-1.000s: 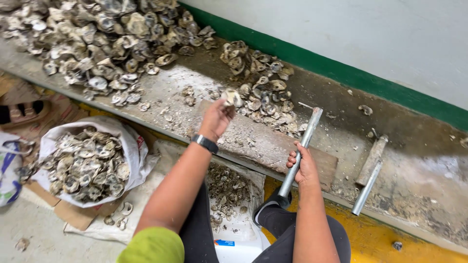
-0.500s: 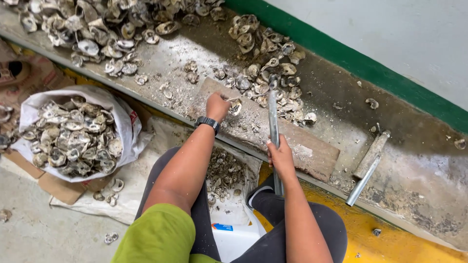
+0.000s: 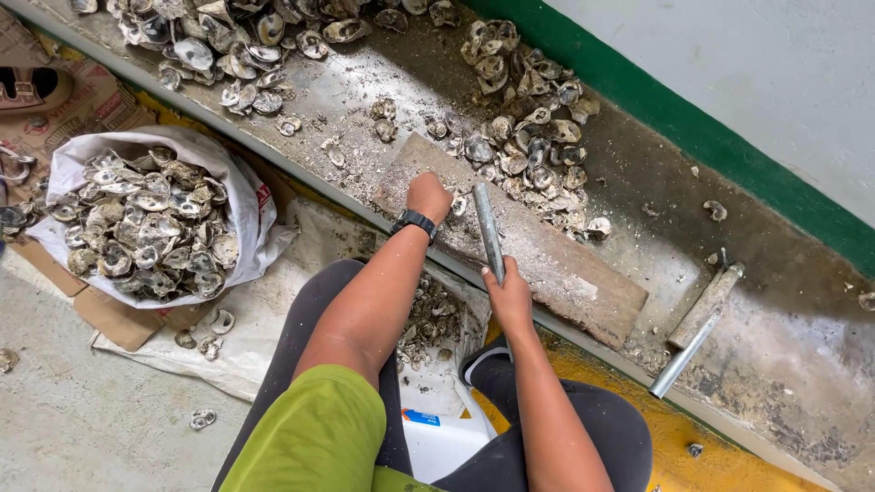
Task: Cleaning and separating oyster shells or removing spat/barnacles using a metal pipe.
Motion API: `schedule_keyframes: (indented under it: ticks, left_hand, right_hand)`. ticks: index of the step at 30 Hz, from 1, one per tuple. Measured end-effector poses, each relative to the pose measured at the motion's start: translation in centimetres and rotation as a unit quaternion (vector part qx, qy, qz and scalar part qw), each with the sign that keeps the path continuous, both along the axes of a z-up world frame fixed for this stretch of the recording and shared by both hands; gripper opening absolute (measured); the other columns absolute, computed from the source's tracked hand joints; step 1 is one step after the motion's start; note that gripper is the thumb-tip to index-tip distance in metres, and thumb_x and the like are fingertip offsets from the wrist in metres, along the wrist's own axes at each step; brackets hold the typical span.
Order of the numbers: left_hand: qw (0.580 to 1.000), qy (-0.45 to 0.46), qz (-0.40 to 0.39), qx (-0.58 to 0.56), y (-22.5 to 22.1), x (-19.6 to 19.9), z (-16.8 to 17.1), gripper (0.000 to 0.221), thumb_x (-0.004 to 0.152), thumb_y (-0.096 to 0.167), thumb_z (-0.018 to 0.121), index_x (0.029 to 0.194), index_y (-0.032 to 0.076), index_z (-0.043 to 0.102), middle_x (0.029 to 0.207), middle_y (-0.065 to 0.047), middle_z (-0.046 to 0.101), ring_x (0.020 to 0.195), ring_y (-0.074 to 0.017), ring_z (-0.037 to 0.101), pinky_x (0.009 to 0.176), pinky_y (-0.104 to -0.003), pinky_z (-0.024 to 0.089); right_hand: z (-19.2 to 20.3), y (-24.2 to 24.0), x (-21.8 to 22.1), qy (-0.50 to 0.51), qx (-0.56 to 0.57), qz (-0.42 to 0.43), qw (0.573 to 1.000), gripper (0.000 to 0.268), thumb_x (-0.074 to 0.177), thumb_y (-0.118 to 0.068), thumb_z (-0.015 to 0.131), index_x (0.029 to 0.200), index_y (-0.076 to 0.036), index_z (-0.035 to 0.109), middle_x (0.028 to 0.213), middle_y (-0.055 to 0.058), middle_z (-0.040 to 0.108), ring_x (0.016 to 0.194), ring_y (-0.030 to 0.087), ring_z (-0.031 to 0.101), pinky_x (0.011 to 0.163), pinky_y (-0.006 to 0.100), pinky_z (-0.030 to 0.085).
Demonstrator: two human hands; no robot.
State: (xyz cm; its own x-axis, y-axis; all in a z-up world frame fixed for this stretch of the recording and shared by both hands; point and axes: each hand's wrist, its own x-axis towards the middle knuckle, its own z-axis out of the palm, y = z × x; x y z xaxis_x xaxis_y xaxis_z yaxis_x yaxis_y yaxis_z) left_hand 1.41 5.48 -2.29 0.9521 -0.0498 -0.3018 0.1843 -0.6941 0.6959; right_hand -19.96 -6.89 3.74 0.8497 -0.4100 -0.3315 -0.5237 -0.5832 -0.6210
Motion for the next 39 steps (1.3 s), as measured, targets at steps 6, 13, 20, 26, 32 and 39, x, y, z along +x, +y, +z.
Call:
schedule_keyframes:
  ticks: [6, 13, 20, 26, 32, 39]
  left_hand:
    - [1.000, 0.009, 0.009, 0.000, -0.2, 0.3, -1.0, 0.019, 0.085, 0.012, 0.074, 0.098, -0.002, 0.075, 0.104, -0.028, 0.072, 0.096, -0.0422, 0.071, 0.086, -0.045, 0.058]
    - [1.000, -0.001, -0.002, 0.006, -0.2, 0.0, -0.1, 0.024, 0.082, 0.016, 0.077, 0.096, -0.003, 0.074, 0.102, -0.027, 0.072, 0.096, -0.0425, 0.071, 0.085, -0.046, 0.058]
    - [0.999, -0.025, -0.031, 0.001, -0.4, 0.1, -1.8, 0.027, 0.083, 0.020, 0.078, 0.096, -0.003, 0.075, 0.101, -0.028, 0.072, 0.097, -0.0425, 0.070, 0.089, -0.046, 0.057]
    - [0.989, -0.127, -0.067, -0.040, -1.0, 0.2, -0.3, 0.018, 0.073, 0.012, 0.079, 0.085, 0.001, 0.072, 0.091, -0.022, 0.072, 0.086, -0.0391, 0.070, 0.079, -0.046, 0.056]
    - [0.982, -0.044, -0.004, -0.185, -1.2, 1.0, -0.8, 0.012, 0.076, 0.010, 0.078, 0.079, 0.001, 0.070, 0.079, -0.015, 0.073, 0.069, -0.0257, 0.070, 0.065, -0.037, 0.056]
    - [0.958, 0.011, 0.067, -0.279, -1.1, 2.1, -3.6, 0.008, 0.080, 0.003, 0.077, 0.081, 0.002, 0.070, 0.077, -0.009, 0.073, 0.065, -0.0163, 0.067, 0.060, -0.032, 0.054]
  right_hand:
    - [1.1, 0.6, -0.7, -0.313, 0.113, -0.055, 0.941, 0.031, 0.105, -0.036, 0.056, 0.117, -0.008, 0.048, 0.073, -0.003, 0.055, 0.058, 0.009, 0.055, 0.048, 0.025, 0.051]
    - [2.2, 1.6, 0.5, 0.078, 0.020, -0.022, 0.997, 0.033, 0.106, -0.041, 0.046, 0.119, -0.011, 0.049, 0.074, 0.005, 0.063, 0.060, 0.021, 0.064, 0.051, 0.035, 0.055]
    - [-0.7, -0.9, 0.7, 0.030, -0.071, 0.041, 0.996, 0.036, 0.102, -0.040, 0.059, 0.117, -0.008, 0.051, 0.071, 0.018, 0.068, 0.070, 0.037, 0.069, 0.066, 0.049, 0.051]
    - [-1.3, -2.3, 0.8, 0.043, 0.316, -0.109, 0.941, 0.027, 0.102, -0.035, 0.059, 0.110, -0.011, 0.052, 0.063, 0.000, 0.051, 0.048, 0.012, 0.048, 0.042, 0.029, 0.043]
    - [0.9, -2.4, 0.9, -0.014, 0.298, -0.122, 0.947, 0.027, 0.097, -0.032, 0.063, 0.115, -0.013, 0.057, 0.062, -0.003, 0.054, 0.044, 0.006, 0.047, 0.038, 0.024, 0.041]
    - [3.4, -3.1, 1.4, -0.137, 0.285, -0.160, 0.935, 0.029, 0.098, -0.029, 0.065, 0.120, -0.010, 0.061, 0.063, -0.002, 0.055, 0.045, 0.006, 0.047, 0.039, 0.023, 0.040]
